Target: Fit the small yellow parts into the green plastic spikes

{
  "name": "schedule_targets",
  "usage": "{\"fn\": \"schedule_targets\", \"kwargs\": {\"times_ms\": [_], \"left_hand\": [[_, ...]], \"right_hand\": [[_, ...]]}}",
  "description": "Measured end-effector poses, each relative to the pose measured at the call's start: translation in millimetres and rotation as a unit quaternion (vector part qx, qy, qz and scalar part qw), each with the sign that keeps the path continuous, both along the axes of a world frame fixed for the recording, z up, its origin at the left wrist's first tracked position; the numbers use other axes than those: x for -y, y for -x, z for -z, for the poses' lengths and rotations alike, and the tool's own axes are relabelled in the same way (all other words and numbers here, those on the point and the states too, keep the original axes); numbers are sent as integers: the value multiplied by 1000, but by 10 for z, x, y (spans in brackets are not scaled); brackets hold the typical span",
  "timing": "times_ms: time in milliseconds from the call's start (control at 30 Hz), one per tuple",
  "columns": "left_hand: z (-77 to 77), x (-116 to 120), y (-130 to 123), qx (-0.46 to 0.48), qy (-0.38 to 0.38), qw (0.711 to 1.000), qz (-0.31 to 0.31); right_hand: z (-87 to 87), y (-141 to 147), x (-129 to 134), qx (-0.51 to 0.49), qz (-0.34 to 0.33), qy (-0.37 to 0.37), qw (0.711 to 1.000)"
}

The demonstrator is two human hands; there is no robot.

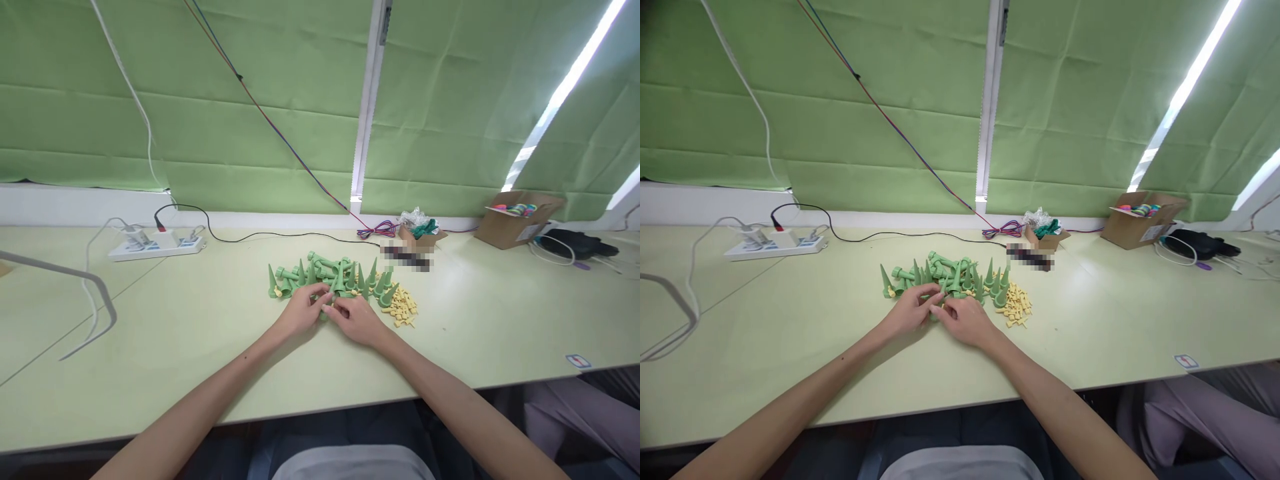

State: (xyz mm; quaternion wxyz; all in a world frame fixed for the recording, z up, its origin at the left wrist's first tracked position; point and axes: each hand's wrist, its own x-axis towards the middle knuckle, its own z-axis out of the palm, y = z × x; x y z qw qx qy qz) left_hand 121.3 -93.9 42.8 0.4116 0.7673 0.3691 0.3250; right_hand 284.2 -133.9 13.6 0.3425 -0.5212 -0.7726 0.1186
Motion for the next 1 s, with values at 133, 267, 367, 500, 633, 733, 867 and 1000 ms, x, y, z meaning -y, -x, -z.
{"fn": "schedule_targets", "kwargs": {"times_ms": [133, 267, 367, 500, 633, 733, 867, 1000], "left_hand": [[51, -27, 4, -3, -18, 1000, 1], [87, -40, 7, -19, -38, 999, -2], [98, -51, 11, -35, -71, 997, -5], [134, -72, 17, -50, -104, 993, -14], [137, -78, 26, -52, -109, 993, -18], [74, -72, 43, -52, -101, 993, -21], [-28, -73, 74, -59, -130, 988, -50], [-51, -78, 87, -64, -153, 984, -67]], "right_hand": [[11, -12, -26, -10, 49, -20, 999], [27, -29, -41, -9, 86, -31, 996], [36, -39, -51, -4, 102, -27, 994], [41, -48, -58, 5, 118, -19, 993], [34, -51, -49, 21, 124, -16, 992], [22, -47, -39, 28, 122, -12, 992], [12, -39, -33, 28, 124, -9, 992], [15, -37, -35, 33, 131, -9, 991]]}}
